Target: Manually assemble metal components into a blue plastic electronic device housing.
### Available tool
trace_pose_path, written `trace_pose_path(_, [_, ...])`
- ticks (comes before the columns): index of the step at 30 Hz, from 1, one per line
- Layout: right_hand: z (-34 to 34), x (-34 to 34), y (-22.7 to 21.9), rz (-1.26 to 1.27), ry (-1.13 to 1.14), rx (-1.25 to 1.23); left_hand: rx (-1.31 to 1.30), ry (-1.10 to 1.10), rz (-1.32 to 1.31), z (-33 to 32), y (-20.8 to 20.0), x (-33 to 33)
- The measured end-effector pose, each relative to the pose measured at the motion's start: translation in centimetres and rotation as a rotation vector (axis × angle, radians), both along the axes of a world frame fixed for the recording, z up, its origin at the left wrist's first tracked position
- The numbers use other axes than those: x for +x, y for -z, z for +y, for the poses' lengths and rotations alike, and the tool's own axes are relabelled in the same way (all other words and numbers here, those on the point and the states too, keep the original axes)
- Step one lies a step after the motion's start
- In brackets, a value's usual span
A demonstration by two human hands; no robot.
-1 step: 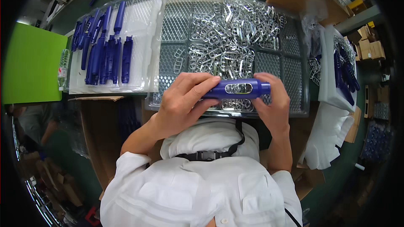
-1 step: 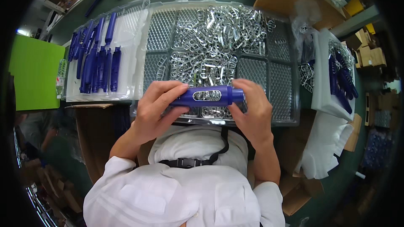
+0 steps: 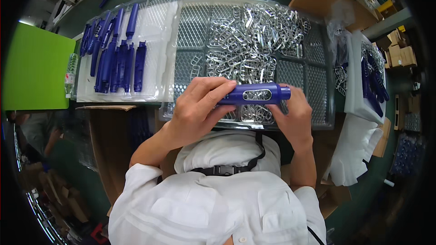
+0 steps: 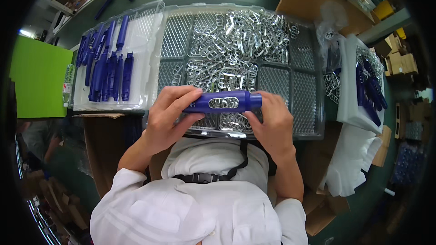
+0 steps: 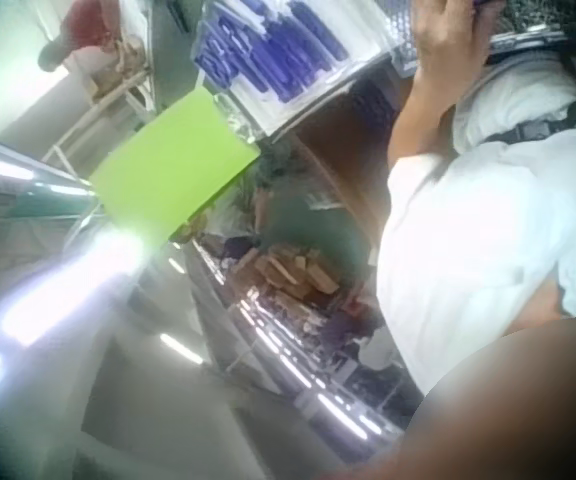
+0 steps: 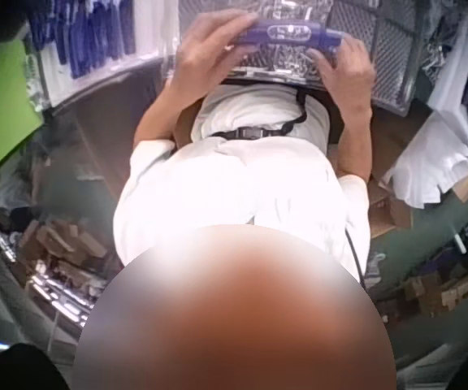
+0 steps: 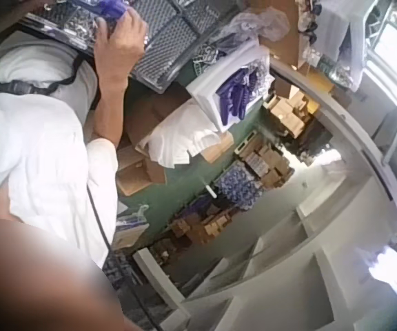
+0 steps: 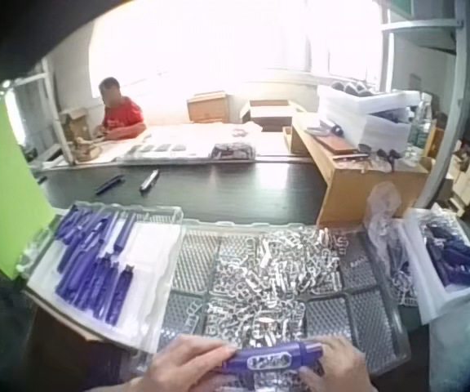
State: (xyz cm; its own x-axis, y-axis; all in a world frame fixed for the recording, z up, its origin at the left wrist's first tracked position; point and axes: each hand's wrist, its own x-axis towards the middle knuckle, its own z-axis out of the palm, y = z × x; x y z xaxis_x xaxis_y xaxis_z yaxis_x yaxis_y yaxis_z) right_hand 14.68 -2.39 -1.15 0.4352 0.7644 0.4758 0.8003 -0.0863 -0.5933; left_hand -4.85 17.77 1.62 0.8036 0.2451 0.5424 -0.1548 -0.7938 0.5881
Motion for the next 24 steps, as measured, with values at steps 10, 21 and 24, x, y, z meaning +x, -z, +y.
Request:
trace_pose_path(10, [1.6, -1.4, 1.6, -0.252, 0.042, -0.396, 0.049, -0.212, -0.064, 10.1, -1.2, 5.9])
trace_pose_path(21, [2.6, -1.5, 0.9, -0.184, 0.006, -0.387, 0.072, -0.634, -0.293, 31.3, 0.1, 14.5])
trace_pose_path(24, [2.6, -1.2, 0.8, -0.202, -0.004, -0.405, -0.063, -0.608, -0.371, 25.7, -4.9, 4.3])
